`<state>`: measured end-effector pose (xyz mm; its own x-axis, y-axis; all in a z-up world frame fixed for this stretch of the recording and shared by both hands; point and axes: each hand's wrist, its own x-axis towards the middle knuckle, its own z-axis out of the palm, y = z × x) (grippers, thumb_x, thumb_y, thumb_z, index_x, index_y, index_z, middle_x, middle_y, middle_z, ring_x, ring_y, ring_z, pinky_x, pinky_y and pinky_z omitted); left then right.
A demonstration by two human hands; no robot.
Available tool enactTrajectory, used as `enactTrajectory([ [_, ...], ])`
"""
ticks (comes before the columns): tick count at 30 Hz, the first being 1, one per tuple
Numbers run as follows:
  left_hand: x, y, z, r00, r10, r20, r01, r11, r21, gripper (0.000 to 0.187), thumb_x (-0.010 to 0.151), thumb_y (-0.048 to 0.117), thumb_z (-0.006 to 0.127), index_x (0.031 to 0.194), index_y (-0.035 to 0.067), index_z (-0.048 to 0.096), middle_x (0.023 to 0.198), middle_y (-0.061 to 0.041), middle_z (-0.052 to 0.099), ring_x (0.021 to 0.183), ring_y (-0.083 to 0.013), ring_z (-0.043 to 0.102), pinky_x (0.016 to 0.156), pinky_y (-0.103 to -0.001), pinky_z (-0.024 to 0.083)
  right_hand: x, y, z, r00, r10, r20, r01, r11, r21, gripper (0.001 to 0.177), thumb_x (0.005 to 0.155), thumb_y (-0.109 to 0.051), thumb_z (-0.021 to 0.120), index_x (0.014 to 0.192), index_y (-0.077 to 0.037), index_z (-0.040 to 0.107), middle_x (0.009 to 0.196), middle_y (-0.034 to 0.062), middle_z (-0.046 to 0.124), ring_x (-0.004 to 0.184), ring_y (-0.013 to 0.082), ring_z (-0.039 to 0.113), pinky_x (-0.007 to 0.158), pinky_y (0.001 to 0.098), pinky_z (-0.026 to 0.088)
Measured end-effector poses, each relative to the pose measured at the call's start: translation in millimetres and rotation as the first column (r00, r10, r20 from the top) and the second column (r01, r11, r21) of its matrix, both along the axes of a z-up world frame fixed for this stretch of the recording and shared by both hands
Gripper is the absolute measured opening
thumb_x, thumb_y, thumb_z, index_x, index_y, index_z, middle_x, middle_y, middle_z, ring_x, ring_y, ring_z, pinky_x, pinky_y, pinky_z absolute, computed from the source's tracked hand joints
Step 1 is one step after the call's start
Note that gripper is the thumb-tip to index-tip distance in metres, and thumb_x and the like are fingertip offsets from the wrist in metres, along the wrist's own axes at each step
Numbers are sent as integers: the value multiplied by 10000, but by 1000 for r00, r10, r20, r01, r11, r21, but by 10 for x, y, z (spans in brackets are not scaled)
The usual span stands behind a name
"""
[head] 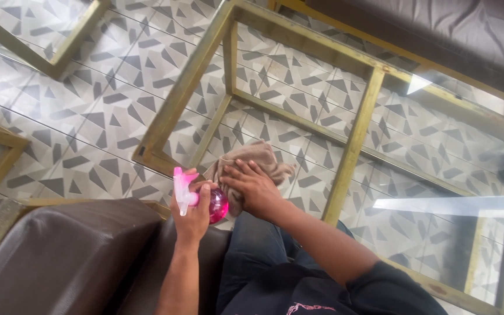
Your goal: The person cleans a glass coffee table by spraying a pink liquid from a spray bottle and wiping the surface with a cloth. The person moves around the table to clean different sections, including the frame and glass panels.
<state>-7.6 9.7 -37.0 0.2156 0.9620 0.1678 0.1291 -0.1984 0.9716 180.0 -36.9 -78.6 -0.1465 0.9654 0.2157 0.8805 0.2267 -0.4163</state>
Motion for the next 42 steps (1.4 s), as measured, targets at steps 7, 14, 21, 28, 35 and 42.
enactTrajectory([
  [7,-7,29,-8,1000,13,-25,-15,996,-86,386,991,192,643,1348,55,581,886,-125,801,1017,-269,770,1033,-470,523,-45,1485,-55,999,-14,44,19,994,-111,618,901,-33,527,1492,-211,531,1526,88,531,1452,402,427,1171,609,315],
  [14,-10,22,8,992,17,-129,-18,1000,-4,357,1015,257,609,1323,78,594,929,-67,797,1007,-251,762,980,-461,540,-177,2396,-301,990,20,139,-3,993,-121,711,865,-51,561,1532,-285,480,1588,26,461,1494,391,359,1214,597,278],
  [21,50,17,-17,986,66,-155,-55,996,76,345,990,182,633,1308,52,601,884,-50,798,966,-256,770,966,-445,547,-183,1606,5,953,280,116,-265,956,-128,718,814,11,597,1448,-327,577,1578,-61,488,1499,287,381,1236,479,306],
  [28,123,-155,160,983,124,-134,-103,982,157,380,1003,215,615,1320,8,582,894,-93,797,942,-281,777,953,-461,568,256,701,15,948,315,-36,-317,938,-140,724,765,24,555,1403,-309,633,1574,-88,492,1489,225,396,1216,452,319],
  [35,145,-227,103,991,95,-89,-77,978,196,379,1017,118,623,1365,2,531,941,-127,782,925,-310,773,947,-464,583,625,82,21,980,197,-5,-195,967,-162,670,801,-21,542,1394,-322,627,1573,-137,483,1503,171,369,1226,412,292],
  [42,97,-290,-48,992,127,-1,-123,961,247,373,1003,120,671,1345,39,547,939,-107,769,874,-267,783,900,-413,606,598,53,-27,984,147,97,-128,976,-174,741,801,-37,590,1446,-399,574,1578,-144,467,1510,189,343,1237,429,272],
])
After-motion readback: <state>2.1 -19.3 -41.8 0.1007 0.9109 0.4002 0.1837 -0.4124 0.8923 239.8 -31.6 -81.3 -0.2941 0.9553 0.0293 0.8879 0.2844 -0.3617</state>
